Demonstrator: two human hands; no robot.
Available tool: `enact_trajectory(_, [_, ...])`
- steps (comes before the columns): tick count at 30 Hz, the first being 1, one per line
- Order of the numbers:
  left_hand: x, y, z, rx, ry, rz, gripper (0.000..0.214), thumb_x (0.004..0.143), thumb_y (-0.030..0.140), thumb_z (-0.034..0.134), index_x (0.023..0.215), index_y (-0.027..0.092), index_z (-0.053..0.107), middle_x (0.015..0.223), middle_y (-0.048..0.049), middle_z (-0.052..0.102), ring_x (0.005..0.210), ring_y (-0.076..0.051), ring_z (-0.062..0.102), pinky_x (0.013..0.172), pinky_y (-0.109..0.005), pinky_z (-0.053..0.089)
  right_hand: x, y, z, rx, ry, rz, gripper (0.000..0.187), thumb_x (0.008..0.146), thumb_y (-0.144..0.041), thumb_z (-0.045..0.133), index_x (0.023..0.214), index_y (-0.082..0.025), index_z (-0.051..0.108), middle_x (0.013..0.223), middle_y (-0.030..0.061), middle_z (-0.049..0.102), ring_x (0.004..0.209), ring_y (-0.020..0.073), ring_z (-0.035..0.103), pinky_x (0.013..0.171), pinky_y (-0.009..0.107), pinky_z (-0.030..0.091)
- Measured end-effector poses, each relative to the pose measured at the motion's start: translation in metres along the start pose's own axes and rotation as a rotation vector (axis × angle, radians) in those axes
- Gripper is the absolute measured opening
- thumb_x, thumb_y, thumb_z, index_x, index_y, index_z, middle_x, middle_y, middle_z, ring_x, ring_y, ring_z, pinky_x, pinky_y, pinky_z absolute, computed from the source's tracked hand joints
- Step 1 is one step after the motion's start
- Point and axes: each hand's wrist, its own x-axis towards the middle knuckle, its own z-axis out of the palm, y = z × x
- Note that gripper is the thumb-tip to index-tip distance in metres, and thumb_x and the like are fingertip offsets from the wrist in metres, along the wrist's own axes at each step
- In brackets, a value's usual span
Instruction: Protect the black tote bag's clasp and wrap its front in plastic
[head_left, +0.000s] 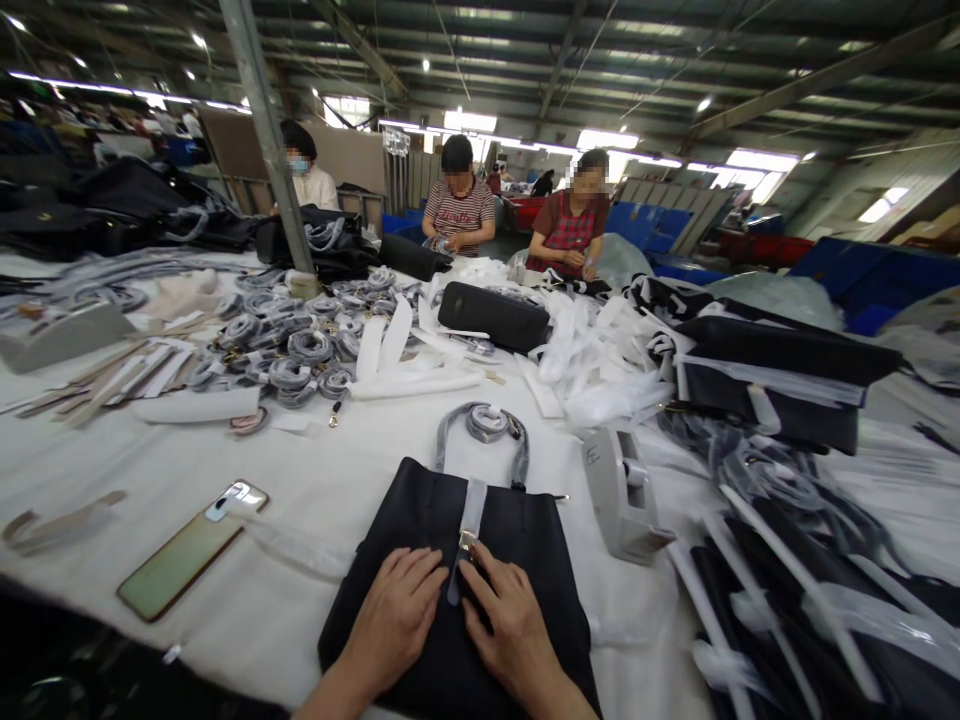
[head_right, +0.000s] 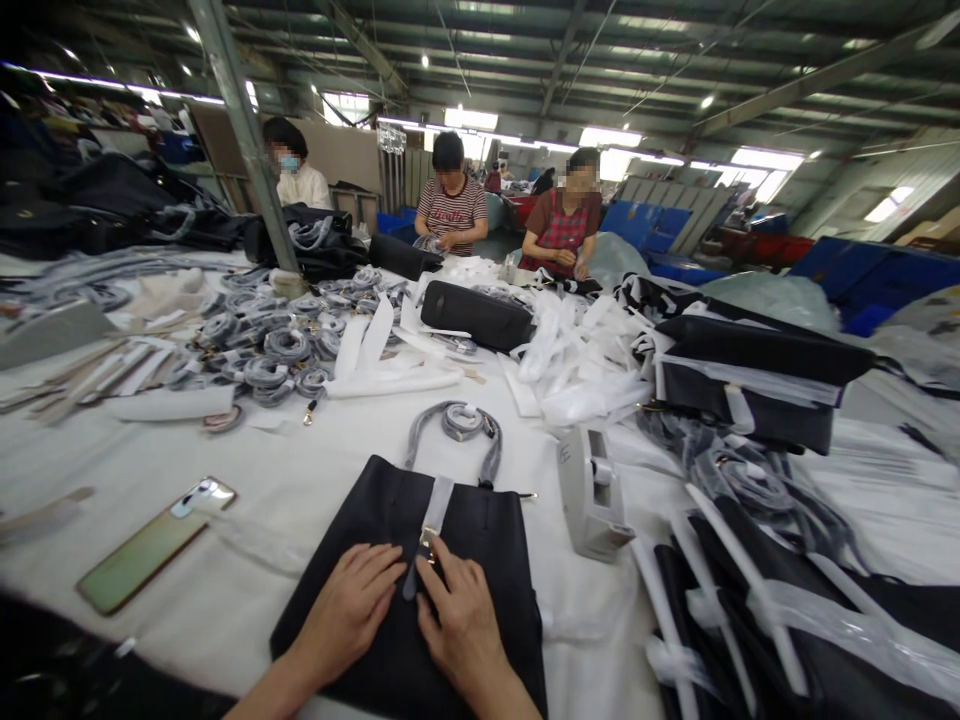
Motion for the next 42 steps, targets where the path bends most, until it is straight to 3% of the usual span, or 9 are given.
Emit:
enact_trajectory(7, [0.010, 0.005, -0.007, -0.152, 0.004, -0.093, 0.034, 0.089, 0.016, 0.039, 0.114, 0.024, 0.061, 0.118, -0.0066, 0.064, 0.108, -0.025, 0.056, 0.095, -0.049, 0.043, 0.007, -0.002, -0.009, 0.042, -0.089, -0.015, 0.046, 0.079, -0.020, 0.061, 0.124, -0.021, 0.055, 0.133, 0.0141, 0.054, 0.108, 0.0275, 0.058, 0.086, 0.044, 0.051])
enact_trajectory(11, [0.048, 0.003, -0.010, -0.447, -0.066, -0.428, 0.033, 0.089, 0.030, 0.042, 0.113, 0.018, 0.061, 0.099, -0.0085, 0.070, 0.088, -0.021, 0.064, 0.083, -0.036, 0.048, 0.006, -0.004, -0.006, 0.039, -0.088, 0.041, 0.043, 0.079, -0.023, 0.065, 0.121, -0.020, 0.057, 0.130, 0.0133, 0.056, 0.106, 0.0281, 0.058, 0.086, 0.045, 0.051])
enact_trajectory(14, [0.085, -0.003, -0.005, -0.603, -0.241, -0.614, 0.032, 0.081, 0.041, 0.053, 0.091, 0.014, 0.069, 0.073, -0.0057, 0.070, 0.067, -0.019, 0.064, 0.065, -0.029, 0.048, 0.010, -0.006, 0.002, 0.005, -0.063, 0.066, 0.043, 0.082, -0.023, 0.063, 0.123, -0.019, 0.055, 0.126, 0.0145, 0.059, 0.101, 0.0279, 0.060, 0.082, 0.044, 0.053])
enact_trajectory(19, [0.120, -0.012, 0.013, -0.676, -0.397, -0.690, 0.026, 0.070, 0.035, 0.062, 0.054, 0.015, 0.062, 0.043, 0.0017, 0.054, 0.039, -0.011, 0.048, 0.043, -0.022, 0.034, 0.011, -0.001, 0.014, 0.024, 0.064, 0.019, 0.027, 0.091, -0.017, 0.046, 0.112, -0.019, 0.062, 0.113, 0.0140, 0.065, 0.091, 0.0252, 0.065, 0.075, 0.042, 0.056])
enact_trajectory(25, [0.127, -0.008, 0.018, -0.868, -0.529, -0.767, 0.030, 0.075, 0.036, 0.054, 0.053, 0.016, 0.057, 0.038, 0.0046, 0.048, 0.030, -0.005, 0.029, 0.034, -0.020, 0.019, 0.011, 0.011, 0.007, 0.409, 0.197, 0.247, 0.026, 0.094, -0.019, 0.040, 0.113, -0.020, 0.058, 0.103, 0.0071, 0.070, 0.092, 0.0177, 0.067, 0.080, 0.028, 0.057])
enact_trajectory(31, [0.128, -0.010, 0.020, -0.961, -0.548, -0.799, 0.029, 0.074, 0.035, 0.055, 0.053, 0.016, 0.054, 0.037, 0.0046, 0.048, 0.028, -0.005, 0.029, 0.032, -0.020, 0.015, 0.019, 0.022, 0.005, 0.246, 0.175, 0.045, 0.029, 0.090, -0.018, 0.046, 0.115, -0.020, 0.062, 0.112, 0.0130, 0.067, 0.095, 0.0234, 0.065, 0.081, 0.039, 0.056])
enact_trajectory(33, [0.125, -0.011, 0.020, -0.988, -0.553, -0.785, 0.031, 0.075, 0.037, 0.054, 0.054, 0.014, 0.056, 0.039, 0.0031, 0.050, 0.028, -0.005, 0.031, 0.031, -0.020, 0.017, 0.024, 0.027, 0.003, 0.373, 0.189, 0.203, 0.024, 0.090, -0.022, 0.048, 0.104, -0.021, 0.067, 0.095, 0.0101, 0.071, 0.079, 0.0212, 0.066, 0.072, 0.036, 0.055])
enact_trajectory(38, [0.115, -0.017, 0.021, -1.065, -0.510, -0.722, 0.044, 0.082, 0.051, 0.043, 0.067, 0.013, 0.059, 0.050, -0.0006, 0.060, 0.032, -0.007, 0.041, 0.033, -0.019, 0.027, 0.037, 0.038, -0.004, 1.091, 0.255, 0.969, 0.028, 0.067, -0.039, 0.077, 0.083, -0.017, 0.070, 0.065, 0.0006, 0.067, 0.057, 0.0141, 0.059, 0.056, 0.025, 0.047])
enact_trajectory(42, [0.107, -0.021, 0.023, -1.113, -0.459, -0.673, 0.043, 0.081, 0.054, 0.046, 0.070, 0.014, 0.057, 0.055, -0.0007, 0.062, 0.037, -0.007, 0.046, 0.035, -0.018, 0.032, 0.041, 0.040, -0.002, 1.295, 0.256, 1.097, 0.039, 0.056, -0.041, 0.083, 0.081, -0.014, 0.070, 0.058, -0.0003, 0.064, 0.049, 0.0103, 0.054, 0.050, 0.021, 0.043])
